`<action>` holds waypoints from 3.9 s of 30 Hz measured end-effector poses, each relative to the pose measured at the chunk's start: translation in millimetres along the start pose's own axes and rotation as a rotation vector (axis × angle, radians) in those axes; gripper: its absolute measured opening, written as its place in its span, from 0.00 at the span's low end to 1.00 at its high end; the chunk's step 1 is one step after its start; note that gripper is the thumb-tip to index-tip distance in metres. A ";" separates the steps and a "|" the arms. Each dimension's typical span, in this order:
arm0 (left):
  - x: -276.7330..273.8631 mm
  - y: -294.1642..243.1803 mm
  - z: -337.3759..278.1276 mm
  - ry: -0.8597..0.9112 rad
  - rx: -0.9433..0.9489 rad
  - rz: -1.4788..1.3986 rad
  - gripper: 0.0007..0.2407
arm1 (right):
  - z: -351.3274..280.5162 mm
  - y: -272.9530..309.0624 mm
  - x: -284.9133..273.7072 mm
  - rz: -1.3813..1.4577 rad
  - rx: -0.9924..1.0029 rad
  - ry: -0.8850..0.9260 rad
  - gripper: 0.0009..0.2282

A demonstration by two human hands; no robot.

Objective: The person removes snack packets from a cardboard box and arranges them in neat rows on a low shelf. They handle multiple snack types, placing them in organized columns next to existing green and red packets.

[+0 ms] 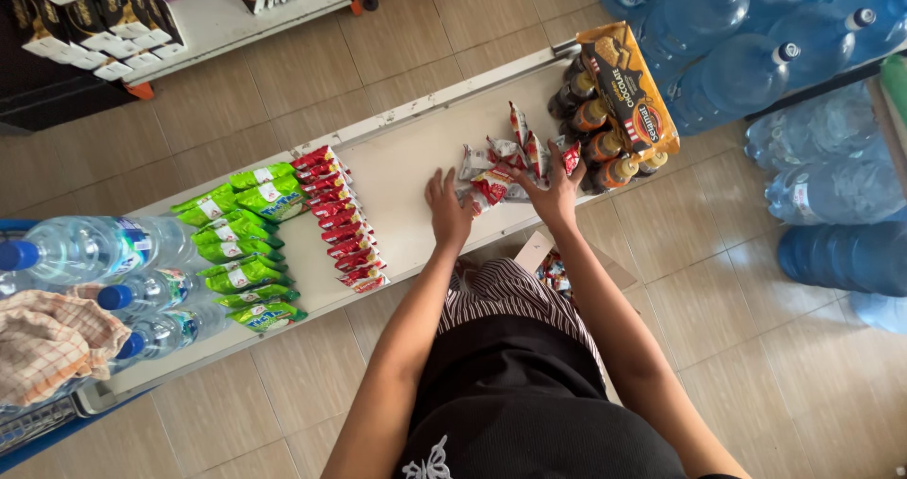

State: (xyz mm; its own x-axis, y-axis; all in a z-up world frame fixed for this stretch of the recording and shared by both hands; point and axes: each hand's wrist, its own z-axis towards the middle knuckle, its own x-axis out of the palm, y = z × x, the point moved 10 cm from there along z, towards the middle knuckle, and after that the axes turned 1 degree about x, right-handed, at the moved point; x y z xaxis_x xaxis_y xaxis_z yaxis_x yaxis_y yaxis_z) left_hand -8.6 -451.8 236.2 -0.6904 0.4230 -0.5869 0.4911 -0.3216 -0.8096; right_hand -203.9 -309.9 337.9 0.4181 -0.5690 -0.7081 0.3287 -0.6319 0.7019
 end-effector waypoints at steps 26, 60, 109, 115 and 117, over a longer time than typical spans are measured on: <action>-167.9 -116.0 -22.4 0.187 -0.089 -1.058 0.17 | -101.7 228.2 -0.5 0.481 -0.324 0.886 0.53; -255.4 -92.4 -39.1 -0.461 -0.146 -1.113 0.12 | -143.8 269.0 -26.0 0.100 -1.103 0.175 0.19; -219.3 -21.1 -37.7 -0.365 -0.220 -0.832 0.17 | -59.2 191.6 101.1 0.416 -0.288 0.854 0.15; -234.5 23.5 -41.5 -0.488 -0.208 -0.874 0.16 | -8.8 163.4 178.4 0.486 -0.236 0.765 0.15; -241.2 26.3 -37.4 -0.491 -0.140 -0.939 0.15 | 5.7 153.4 211.5 0.490 -0.214 0.768 0.15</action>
State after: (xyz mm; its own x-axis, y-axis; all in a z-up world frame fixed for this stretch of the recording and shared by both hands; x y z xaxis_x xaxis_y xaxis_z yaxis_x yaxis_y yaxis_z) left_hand 190.8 -530.6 355.9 -0.9469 0.0533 0.3172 -0.3133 0.0691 -0.9471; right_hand -69.9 -530.1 295.3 0.9711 -0.1949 -0.1378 0.0844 -0.2598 0.9620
